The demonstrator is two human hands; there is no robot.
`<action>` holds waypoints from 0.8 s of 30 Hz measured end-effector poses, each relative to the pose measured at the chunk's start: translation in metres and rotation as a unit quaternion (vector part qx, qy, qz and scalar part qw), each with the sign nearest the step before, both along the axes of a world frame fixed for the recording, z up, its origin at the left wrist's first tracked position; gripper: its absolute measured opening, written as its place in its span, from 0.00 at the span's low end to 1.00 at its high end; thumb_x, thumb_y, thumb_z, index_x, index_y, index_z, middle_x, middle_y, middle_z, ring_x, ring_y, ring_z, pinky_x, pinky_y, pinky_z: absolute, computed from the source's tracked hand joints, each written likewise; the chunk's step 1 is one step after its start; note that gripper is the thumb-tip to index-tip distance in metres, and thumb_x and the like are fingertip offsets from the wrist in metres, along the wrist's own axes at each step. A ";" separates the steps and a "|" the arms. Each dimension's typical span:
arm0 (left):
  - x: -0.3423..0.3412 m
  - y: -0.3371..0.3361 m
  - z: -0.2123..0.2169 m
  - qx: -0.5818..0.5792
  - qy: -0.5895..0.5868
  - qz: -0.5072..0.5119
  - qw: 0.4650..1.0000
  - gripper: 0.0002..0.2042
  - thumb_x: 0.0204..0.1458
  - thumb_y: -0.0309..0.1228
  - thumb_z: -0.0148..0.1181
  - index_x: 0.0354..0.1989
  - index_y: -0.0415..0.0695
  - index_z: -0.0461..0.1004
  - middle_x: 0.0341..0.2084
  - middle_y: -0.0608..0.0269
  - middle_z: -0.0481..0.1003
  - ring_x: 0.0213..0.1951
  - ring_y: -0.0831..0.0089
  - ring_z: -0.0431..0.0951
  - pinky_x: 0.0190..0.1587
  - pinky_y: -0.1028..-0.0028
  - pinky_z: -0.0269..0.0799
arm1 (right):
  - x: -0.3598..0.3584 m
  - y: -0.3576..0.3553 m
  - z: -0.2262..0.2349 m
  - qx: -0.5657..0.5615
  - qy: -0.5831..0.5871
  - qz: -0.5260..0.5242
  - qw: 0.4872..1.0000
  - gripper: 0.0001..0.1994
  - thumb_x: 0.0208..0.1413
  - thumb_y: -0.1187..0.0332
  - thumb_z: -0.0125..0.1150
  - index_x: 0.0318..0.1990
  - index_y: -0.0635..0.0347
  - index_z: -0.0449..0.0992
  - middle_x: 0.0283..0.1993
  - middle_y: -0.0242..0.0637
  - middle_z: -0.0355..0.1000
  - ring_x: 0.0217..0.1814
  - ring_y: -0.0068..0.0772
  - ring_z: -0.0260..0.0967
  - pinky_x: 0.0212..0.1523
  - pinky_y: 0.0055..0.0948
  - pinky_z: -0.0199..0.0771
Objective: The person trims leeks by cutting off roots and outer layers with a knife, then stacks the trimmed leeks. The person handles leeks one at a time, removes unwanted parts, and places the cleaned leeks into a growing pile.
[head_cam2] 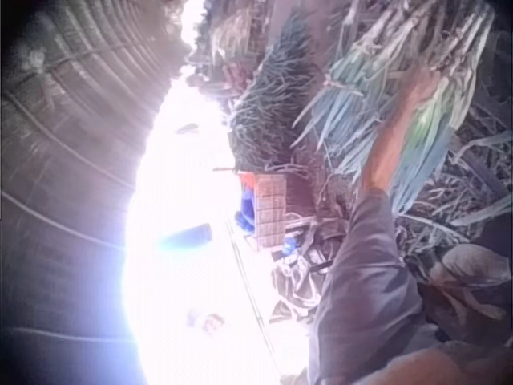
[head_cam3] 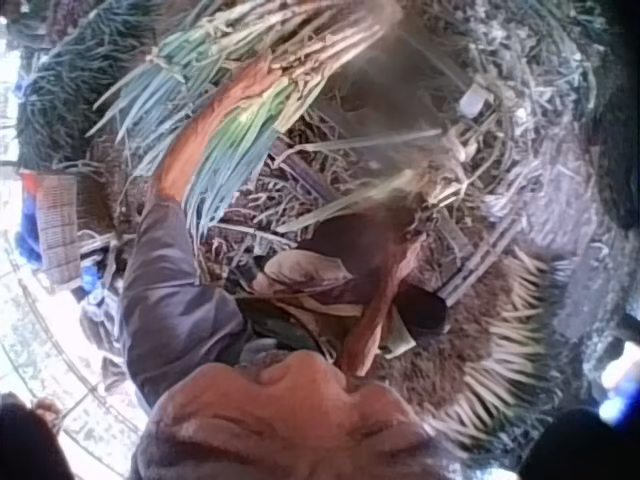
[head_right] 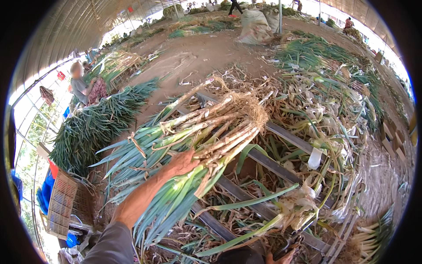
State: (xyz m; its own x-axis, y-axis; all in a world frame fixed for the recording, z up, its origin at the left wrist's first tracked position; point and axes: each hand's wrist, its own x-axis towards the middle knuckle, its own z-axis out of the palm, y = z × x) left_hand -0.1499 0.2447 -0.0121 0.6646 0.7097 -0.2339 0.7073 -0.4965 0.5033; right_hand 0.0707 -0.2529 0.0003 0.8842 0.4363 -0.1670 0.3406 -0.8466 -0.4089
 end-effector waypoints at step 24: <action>0.049 0.090 0.001 0.211 0.154 0.083 0.962 0.44 0.49 0.58 0.65 0.65 0.35 0.64 0.54 0.43 0.71 0.58 0.47 0.66 0.60 0.40 0.57 | 0.004 -0.004 -0.011 0.013 0.012 -0.014 1.000 0.48 0.48 0.56 0.66 0.72 0.72 0.50 0.64 0.65 0.64 0.64 0.64 0.64 0.63 0.48 0.65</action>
State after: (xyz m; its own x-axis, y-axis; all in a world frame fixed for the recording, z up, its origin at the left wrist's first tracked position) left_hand -0.1012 0.3351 -0.0113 0.4786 0.8753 -0.0691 0.8780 -0.4772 0.0369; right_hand 0.0744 -0.2568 -0.0108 0.8921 0.4155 -0.1775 0.3058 -0.8445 -0.4397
